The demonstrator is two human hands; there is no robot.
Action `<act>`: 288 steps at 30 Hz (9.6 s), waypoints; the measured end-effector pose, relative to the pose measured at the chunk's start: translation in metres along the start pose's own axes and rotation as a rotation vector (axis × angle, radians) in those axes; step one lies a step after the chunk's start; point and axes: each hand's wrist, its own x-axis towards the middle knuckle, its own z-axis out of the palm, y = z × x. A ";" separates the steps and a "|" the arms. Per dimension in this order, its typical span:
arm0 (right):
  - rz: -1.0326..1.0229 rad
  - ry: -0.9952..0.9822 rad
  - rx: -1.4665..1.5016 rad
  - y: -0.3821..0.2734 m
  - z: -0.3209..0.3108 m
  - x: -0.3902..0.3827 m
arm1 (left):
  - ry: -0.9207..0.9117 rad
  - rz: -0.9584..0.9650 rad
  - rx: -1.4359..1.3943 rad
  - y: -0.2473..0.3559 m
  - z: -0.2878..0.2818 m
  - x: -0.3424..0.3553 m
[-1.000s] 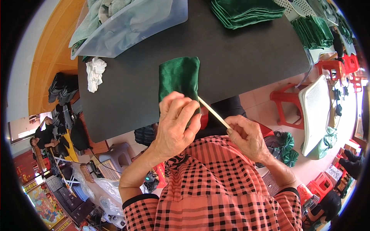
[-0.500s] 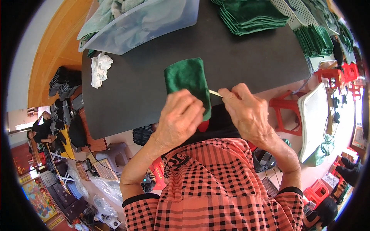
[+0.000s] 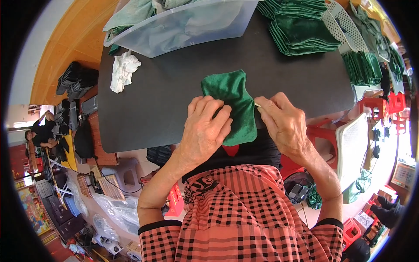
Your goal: Using a wooden stick to turn green leather pouches right-side out.
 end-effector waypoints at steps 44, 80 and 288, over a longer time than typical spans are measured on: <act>-0.192 0.212 -0.021 0.012 0.020 0.014 | 0.484 -0.111 -0.236 -0.011 -0.001 -0.011; -0.078 0.199 0.325 0.012 0.009 -0.005 | 0.057 -0.362 -0.923 -0.023 -0.027 0.016; -0.273 0.222 0.414 0.017 0.030 0.061 | 0.149 -0.469 -1.072 -0.031 -0.045 0.020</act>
